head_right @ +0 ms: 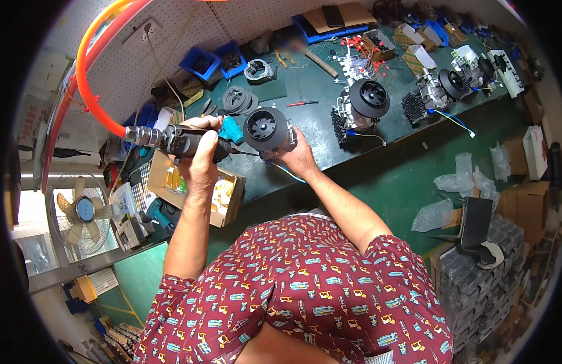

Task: The person uses a cordless drill to fasten screws into a cylindrical motor housing, then switches to a pneumatic air gun to tighten the same fasteners. They handle multiple motor housings on a cluttered workbench, rotating each unit to access different screw locations.

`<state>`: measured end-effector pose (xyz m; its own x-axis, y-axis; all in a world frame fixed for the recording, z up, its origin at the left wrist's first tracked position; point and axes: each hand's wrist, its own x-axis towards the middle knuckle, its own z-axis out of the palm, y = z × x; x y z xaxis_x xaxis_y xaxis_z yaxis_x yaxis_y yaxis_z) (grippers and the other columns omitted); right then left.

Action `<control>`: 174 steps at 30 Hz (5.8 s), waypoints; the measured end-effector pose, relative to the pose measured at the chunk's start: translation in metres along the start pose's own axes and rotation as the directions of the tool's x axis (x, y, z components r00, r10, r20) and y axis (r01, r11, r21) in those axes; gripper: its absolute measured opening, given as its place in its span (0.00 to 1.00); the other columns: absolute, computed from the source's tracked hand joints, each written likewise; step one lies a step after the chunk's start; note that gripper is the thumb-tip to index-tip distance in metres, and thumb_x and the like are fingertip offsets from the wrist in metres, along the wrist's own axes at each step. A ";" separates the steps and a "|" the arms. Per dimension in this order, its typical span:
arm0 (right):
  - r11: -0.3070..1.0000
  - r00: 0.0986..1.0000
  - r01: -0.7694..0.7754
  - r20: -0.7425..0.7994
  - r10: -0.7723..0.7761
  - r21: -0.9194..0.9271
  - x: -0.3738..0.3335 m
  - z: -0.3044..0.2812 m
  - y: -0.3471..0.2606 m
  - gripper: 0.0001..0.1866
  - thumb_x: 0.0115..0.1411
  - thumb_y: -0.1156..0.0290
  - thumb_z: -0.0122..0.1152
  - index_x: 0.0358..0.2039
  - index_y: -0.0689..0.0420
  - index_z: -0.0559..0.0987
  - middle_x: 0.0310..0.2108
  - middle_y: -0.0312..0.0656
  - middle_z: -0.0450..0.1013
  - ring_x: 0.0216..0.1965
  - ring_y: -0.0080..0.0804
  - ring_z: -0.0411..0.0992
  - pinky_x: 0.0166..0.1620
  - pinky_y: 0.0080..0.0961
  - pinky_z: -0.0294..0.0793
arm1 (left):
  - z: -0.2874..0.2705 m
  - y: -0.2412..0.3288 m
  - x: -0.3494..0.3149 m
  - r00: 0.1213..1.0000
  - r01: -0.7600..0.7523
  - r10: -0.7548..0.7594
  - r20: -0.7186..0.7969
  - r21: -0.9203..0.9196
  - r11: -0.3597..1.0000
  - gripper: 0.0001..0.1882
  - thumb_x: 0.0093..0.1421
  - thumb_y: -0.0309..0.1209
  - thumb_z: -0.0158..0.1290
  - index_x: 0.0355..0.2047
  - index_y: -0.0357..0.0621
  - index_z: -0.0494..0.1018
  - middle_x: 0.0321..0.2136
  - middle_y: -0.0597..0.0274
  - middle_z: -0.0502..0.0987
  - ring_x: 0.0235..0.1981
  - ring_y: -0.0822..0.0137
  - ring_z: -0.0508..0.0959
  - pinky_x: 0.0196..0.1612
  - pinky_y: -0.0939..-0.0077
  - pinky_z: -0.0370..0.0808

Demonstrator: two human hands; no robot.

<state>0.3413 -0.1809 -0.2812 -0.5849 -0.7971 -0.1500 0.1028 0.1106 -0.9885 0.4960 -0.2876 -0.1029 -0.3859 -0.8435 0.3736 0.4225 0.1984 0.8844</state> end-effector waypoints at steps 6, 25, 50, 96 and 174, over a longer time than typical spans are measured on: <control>0.999 1.000 -0.006 -0.010 0.006 -0.034 -0.003 0.002 -0.014 0.56 0.40 0.56 0.87 0.65 0.64 0.64 0.54 0.47 0.75 0.55 0.33 0.75 0.59 0.31 0.74 | -0.005 -0.004 -0.007 0.999 0.000 -0.001 -0.040 -0.034 0.999 0.13 0.55 0.17 0.60 0.42 0.38 0.78 0.39 0.56 0.83 0.43 0.64 0.82 0.52 0.65 0.78; 0.971 0.993 0.007 -0.113 -0.035 -0.239 -0.002 0.004 0.010 0.54 0.44 0.53 0.80 0.66 0.67 0.65 0.56 0.54 0.75 0.57 0.40 0.75 0.60 0.34 0.74 | 0.009 -0.012 -0.005 0.972 -0.040 -0.001 0.237 0.171 0.985 0.11 0.58 0.15 0.58 0.40 0.36 0.75 0.37 0.59 0.81 0.42 0.67 0.82 0.52 0.66 0.79; 0.997 0.998 -0.055 -0.014 0.055 -0.050 -0.010 -0.004 -0.026 0.56 0.44 0.55 0.83 0.68 0.68 0.63 0.59 0.53 0.73 0.60 0.38 0.72 0.63 0.31 0.71 | 0.018 -0.019 -0.006 0.988 0.021 -0.031 0.150 0.065 0.998 0.09 0.59 0.15 0.59 0.39 0.37 0.74 0.35 0.62 0.78 0.38 0.69 0.81 0.53 0.63 0.81; 0.893 0.886 0.433 -0.120 -0.447 -0.125 0.017 0.001 0.037 0.30 0.44 0.68 0.77 0.48 0.58 0.74 0.38 0.46 0.78 0.40 0.43 0.78 0.45 0.37 0.78 | 0.090 -0.053 0.009 0.916 0.053 -0.103 0.388 0.138 0.989 0.09 0.56 0.17 0.62 0.35 0.38 0.75 0.35 0.61 0.81 0.39 0.70 0.81 0.49 0.67 0.80; 0.946 0.960 0.049 0.278 0.044 -0.319 0.014 -0.009 -0.017 0.38 0.58 0.47 0.73 0.63 0.57 0.74 0.60 0.39 0.73 0.60 0.32 0.70 0.62 0.33 0.69 | -0.022 -0.044 0.064 0.998 -0.029 0.023 0.056 0.108 0.994 0.10 0.54 0.25 0.62 0.37 0.38 0.79 0.31 0.65 0.83 0.34 0.74 0.81 0.41 0.74 0.80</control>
<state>0.3239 -0.1886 -0.2669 -0.3331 -0.9251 -0.1824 -0.1882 0.2548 -0.9485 0.4707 -0.3610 -0.1239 -0.4218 -0.8094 0.4087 0.3419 0.2755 0.8984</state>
